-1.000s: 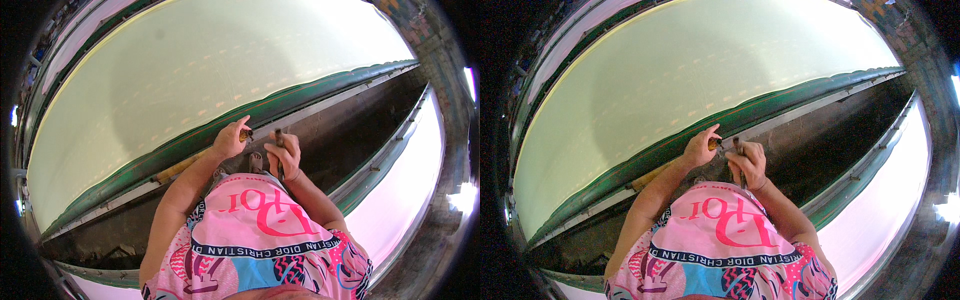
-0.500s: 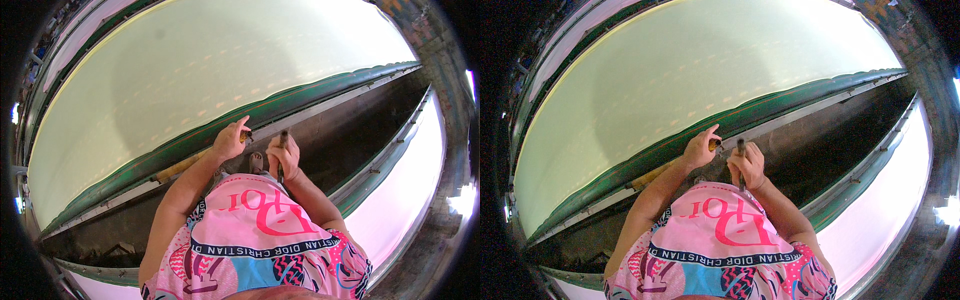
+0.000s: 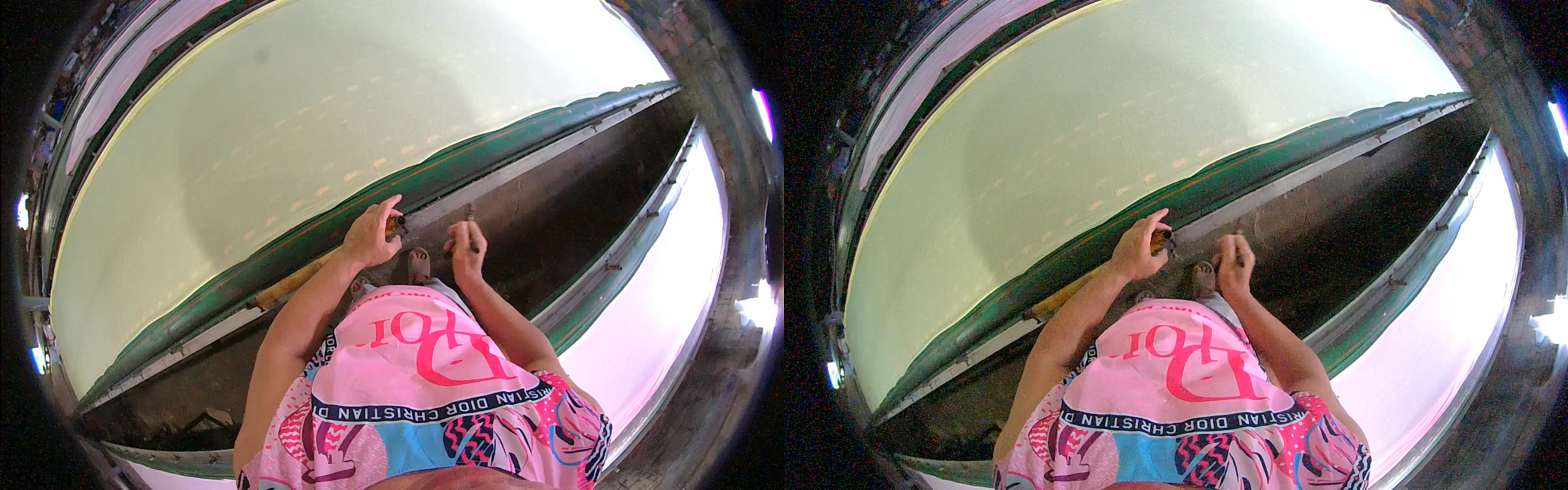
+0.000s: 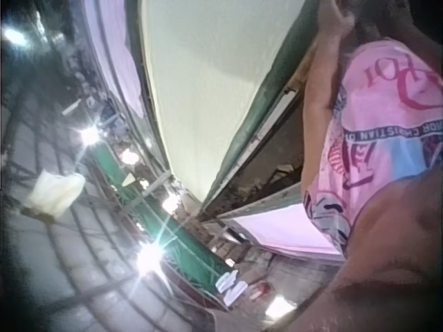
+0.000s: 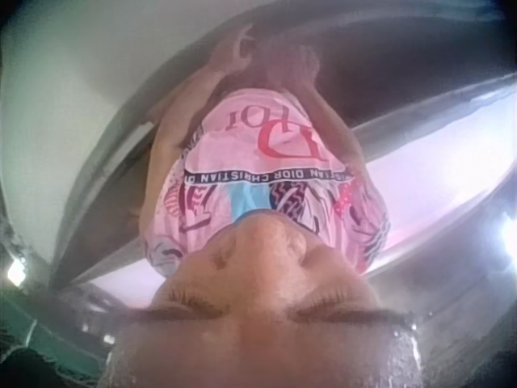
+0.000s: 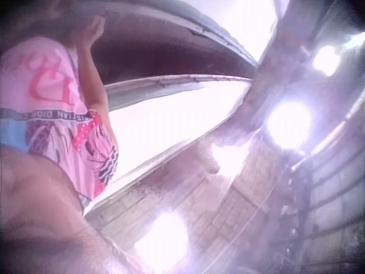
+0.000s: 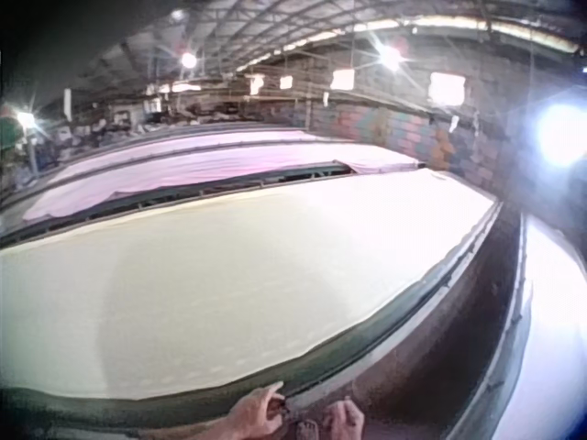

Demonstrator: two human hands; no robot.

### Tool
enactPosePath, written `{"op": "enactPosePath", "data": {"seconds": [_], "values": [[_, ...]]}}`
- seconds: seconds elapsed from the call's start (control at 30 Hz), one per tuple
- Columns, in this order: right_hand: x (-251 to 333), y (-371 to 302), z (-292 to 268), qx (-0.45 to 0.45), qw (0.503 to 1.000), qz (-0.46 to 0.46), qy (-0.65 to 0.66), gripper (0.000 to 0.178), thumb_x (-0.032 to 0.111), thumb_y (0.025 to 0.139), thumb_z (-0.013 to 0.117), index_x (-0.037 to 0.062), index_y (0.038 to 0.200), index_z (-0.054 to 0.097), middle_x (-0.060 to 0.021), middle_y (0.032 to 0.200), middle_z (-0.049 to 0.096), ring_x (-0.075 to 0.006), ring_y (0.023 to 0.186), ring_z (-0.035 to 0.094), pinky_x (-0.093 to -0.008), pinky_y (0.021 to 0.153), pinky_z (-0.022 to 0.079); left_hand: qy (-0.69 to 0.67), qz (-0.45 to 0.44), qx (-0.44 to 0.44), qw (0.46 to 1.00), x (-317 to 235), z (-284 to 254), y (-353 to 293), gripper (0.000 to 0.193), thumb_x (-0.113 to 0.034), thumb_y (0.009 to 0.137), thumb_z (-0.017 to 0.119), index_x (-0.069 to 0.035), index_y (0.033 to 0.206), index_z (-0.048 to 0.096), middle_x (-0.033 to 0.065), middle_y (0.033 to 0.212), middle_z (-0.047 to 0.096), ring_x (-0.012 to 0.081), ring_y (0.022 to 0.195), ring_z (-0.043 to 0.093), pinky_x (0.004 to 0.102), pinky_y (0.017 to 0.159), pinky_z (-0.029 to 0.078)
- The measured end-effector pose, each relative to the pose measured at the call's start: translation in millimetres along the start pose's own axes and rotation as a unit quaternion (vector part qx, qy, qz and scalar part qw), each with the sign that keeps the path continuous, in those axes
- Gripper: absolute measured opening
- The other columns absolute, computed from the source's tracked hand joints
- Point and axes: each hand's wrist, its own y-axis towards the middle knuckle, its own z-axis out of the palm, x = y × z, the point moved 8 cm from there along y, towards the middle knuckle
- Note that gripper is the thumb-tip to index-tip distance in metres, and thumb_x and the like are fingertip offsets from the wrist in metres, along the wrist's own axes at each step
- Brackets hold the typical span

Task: The person secures a large pale drying sheet to a curved green metal rack by repeatedly inserting small metal fasteners along the edge and tapping them with a wooden mallet. The person moves along the rack, working methodically to attach the sheet.

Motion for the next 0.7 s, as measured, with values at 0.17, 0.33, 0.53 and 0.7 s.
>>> {"op": "enactPosePath", "data": {"seconds": [0.17, 0.33, 0.53, 0.7], "values": [[-43, -3, 22, -0.013, 0.997, -0.056, -0.057, 0.030, 0.029, 0.115, 0.063, 0.0076, 0.095, 0.068, 0.0026, 0.082, 0.059, -0.0093, 0.069, 0.053, -0.0316, 0.062, 0.046, 0.002, 0.022, -0.013, 1.000, -6, -5, 1, 0.094, -0.004, 0.078, 0.073, -0.003, 0.166, 0.039, 0.0140, 0.129, 0.078, 0.0390, 0.129, 0.067, 0.0461, 0.114, 0.054], [-35, -9, 52, 0.194, 0.976, 0.068, -0.070, 0.035, 0.029, 0.116, 0.062, 0.0044, 0.092, 0.067, 0.0029, 0.081, 0.057, -0.0098, 0.075, 0.051, -0.0320, 0.067, 0.044, 0.000, 0.015, -0.011, 1.000, 2, -6, -3, 0.095, -0.004, 0.077, 0.072, -0.002, 0.166, 0.037, 0.0144, 0.131, 0.077, 0.0393, 0.127, 0.067, 0.0464, 0.115, 0.054], [-35, -1, 25, 0.053, 0.992, 0.067, -0.096, 0.038, 0.031, 0.117, 0.061, 0.0022, 0.094, 0.066, 0.0024, 0.080, 0.057, -0.0110, 0.077, 0.049, -0.0325, 0.070, 0.043, 0.009, 0.028, -0.024, 0.999, -3, -2, 0, 0.095, -0.002, 0.077, 0.071, -0.002, 0.166, 0.038, 0.0152, 0.130, 0.077, 0.0395, 0.127, 0.068, 0.0463, 0.114, 0.054], [-21, -6, 58, 0.254, 0.957, 0.036, -0.132, 0.038, 0.032, 0.118, 0.060, 0.0029, 0.093, 0.064, 0.0015, 0.081, 0.054, -0.0116, 0.080, 0.051, -0.0338, 0.072, 0.044, 0.010, 0.025, -0.021, 0.999, -1, -6, -1, 0.095, -0.002, 0.077, 0.072, -0.002, 0.166, 0.038, 0.0155, 0.130, 0.076, 0.0394, 0.126, 0.068, 0.0461, 0.114, 0.054]]}}
